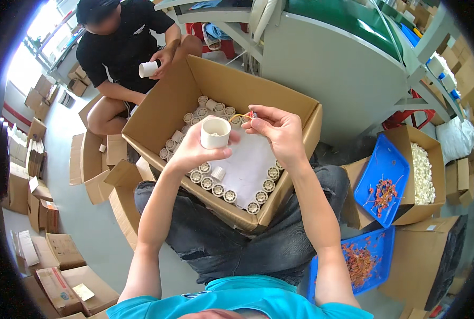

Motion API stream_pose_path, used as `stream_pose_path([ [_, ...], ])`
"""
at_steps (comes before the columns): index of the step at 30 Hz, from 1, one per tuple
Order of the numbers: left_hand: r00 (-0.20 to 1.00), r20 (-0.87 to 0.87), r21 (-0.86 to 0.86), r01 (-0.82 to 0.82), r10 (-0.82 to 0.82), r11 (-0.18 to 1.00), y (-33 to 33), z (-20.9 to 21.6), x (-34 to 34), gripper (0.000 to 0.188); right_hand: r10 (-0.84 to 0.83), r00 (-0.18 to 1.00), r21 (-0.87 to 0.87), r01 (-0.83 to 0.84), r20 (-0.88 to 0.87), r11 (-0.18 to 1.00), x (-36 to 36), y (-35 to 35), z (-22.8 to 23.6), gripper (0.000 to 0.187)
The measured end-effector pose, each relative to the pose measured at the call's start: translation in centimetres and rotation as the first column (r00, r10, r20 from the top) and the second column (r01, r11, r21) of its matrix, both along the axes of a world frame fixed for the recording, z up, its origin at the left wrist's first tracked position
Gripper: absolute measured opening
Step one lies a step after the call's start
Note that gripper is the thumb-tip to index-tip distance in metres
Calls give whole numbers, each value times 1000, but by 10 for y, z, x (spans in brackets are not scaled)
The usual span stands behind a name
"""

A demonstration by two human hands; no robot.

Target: Inserting small red electronic components into white cylindrical plastic housings and organizing them in a cardboard box.

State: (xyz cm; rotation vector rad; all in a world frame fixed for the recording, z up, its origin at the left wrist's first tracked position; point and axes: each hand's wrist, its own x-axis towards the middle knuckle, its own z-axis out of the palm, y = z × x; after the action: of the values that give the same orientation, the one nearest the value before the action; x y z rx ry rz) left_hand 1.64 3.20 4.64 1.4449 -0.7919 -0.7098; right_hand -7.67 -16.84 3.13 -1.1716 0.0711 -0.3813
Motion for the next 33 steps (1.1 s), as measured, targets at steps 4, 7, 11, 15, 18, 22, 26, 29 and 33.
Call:
stream_pose_path([
  [4,995,-59,-66,81,-85,995,8,0,1,44,-204,977,-248,184,-55,951,1,-2,-3,21],
  [7,962,20,-92,272,-272,958,11,3,2,42,-243,967,-327,207,-74,922,0,5,-6,19],
  [11,830,551,-101,-36,86,994,-2,-5,-3,46,-434,887,-544,445,157,711,-1,-2,-13,21],
  [15,732,581,-15,-427,355,904,-4,-19,-1,61,-558,709,-462,705,432,538,-8,-3,0,22],
  [18,619,683,-206,-346,388,915,-14,-22,-4,64,-485,599,-448,800,637,400,-20,11,11,22],
  [22,583,712,-287,-267,391,920,-20,-26,-6,58,-365,563,-457,822,742,340,-20,26,4,22],
  [26,616,691,-284,-250,379,926,-23,-31,-8,56,-316,556,-474,827,769,302,-17,32,2,24],
  [29,592,714,-295,-229,373,928,-25,-31,-9,55,-321,566,-485,822,760,299,-16,33,1,24],
  [33,617,698,-279,-234,364,931,-27,-32,-11,55,-317,569,-500,821,759,276,-15,31,-3,25],
])
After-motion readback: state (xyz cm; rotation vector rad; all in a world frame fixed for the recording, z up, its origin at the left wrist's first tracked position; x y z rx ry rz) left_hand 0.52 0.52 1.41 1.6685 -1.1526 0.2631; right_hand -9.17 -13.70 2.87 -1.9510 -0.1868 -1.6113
